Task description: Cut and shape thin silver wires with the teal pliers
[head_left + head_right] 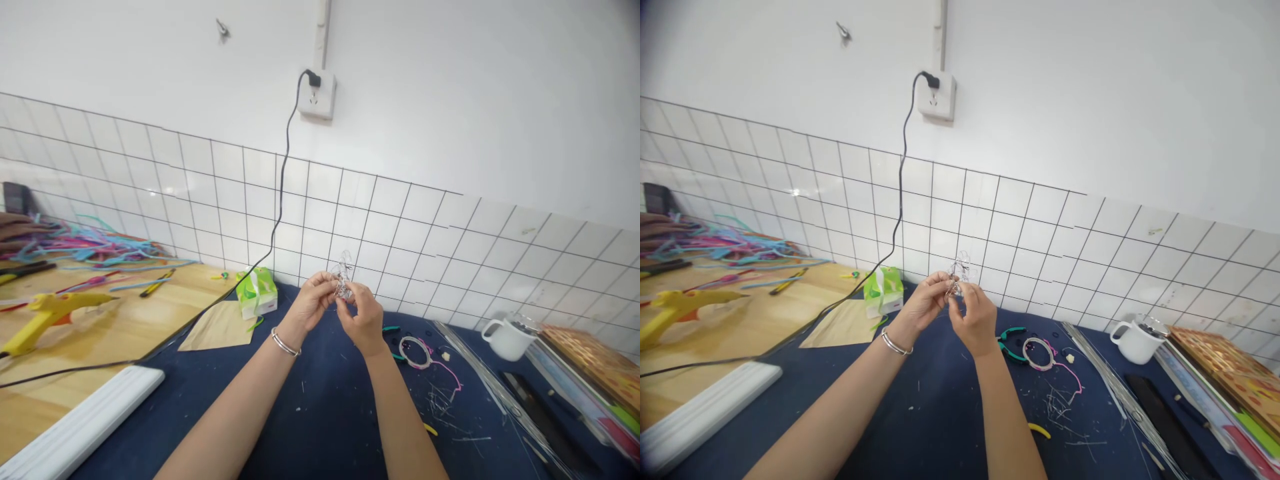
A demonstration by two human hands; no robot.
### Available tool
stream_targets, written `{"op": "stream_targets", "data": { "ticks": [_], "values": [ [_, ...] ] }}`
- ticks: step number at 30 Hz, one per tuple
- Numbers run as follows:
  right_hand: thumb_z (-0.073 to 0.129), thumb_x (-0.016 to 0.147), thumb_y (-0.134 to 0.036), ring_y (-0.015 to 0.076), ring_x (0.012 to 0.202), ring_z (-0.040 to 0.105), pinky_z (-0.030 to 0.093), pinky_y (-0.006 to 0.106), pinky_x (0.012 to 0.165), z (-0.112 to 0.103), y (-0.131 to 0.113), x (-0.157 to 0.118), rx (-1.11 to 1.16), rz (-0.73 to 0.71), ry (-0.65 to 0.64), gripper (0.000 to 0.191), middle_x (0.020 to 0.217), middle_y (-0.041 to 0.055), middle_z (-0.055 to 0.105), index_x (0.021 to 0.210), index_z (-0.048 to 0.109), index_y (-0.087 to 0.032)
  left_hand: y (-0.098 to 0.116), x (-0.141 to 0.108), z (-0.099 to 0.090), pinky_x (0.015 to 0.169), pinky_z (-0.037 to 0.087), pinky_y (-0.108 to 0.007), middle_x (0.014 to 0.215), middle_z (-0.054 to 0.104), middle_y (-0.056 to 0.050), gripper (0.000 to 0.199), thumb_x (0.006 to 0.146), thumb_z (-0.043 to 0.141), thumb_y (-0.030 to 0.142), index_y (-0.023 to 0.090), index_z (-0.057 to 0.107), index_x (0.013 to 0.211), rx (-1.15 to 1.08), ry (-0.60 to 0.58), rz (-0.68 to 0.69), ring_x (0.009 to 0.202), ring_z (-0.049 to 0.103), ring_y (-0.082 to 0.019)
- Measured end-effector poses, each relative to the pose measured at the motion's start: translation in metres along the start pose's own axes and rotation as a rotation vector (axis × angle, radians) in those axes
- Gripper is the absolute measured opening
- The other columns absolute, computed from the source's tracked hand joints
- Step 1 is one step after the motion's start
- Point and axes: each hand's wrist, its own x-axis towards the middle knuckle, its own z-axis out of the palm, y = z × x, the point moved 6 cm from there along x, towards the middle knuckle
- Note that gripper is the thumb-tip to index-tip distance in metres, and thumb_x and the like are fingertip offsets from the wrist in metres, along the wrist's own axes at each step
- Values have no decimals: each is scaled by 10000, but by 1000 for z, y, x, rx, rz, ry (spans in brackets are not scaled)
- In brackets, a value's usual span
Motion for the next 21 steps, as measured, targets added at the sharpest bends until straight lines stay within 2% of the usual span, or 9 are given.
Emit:
{"op": "stream_targets", "data": {
  "ticks": [3,6,10,15,21],
  "values": [
    [531,808,-227,211,946,565,478,362,819,-3,1,1,-84,-47,10,324,1040,99,596,1129,508,-189,-5,1,1,605,469,-187,795,597,-12,145,681,691,144,127,558,739,-6,-5,-12,668,568,-80],
    [516,815,-209,216,974,554,469,368,835,-4,5,1,-111,-59,-5,299,1033,102,600,1113,526,-185,-11,2,0,634,478,-195,834,600,-19,130,699,674,140,128,552,741,-5,-14,-29,705,576,-87],
    [497,818,-165,200,961,565,470,353,833,-1,10,-1,-74,-56,-1,296,1031,88,614,1111,531,-191,-14,4,-4,671,491,-220,898,596,-29,114,716,652,143,135,545,753,14,-3,-31,747,582,-100],
    [496,814,-137,187,928,583,470,339,819,6,12,-7,-39,-60,7,216,975,75,640,999,584,-206,-8,7,-10,622,485,-218,904,592,-31,120,700,640,123,140,538,761,27,18,2,666,564,-82],
    [482,821,-148,151,754,591,490,296,715,6,14,-7,19,42,65,138,813,45,626,897,584,-201,2,7,-15,576,459,-199,909,591,-28,140,669,613,77,146,535,763,24,0,8,624,541,-65]
  ]
}}
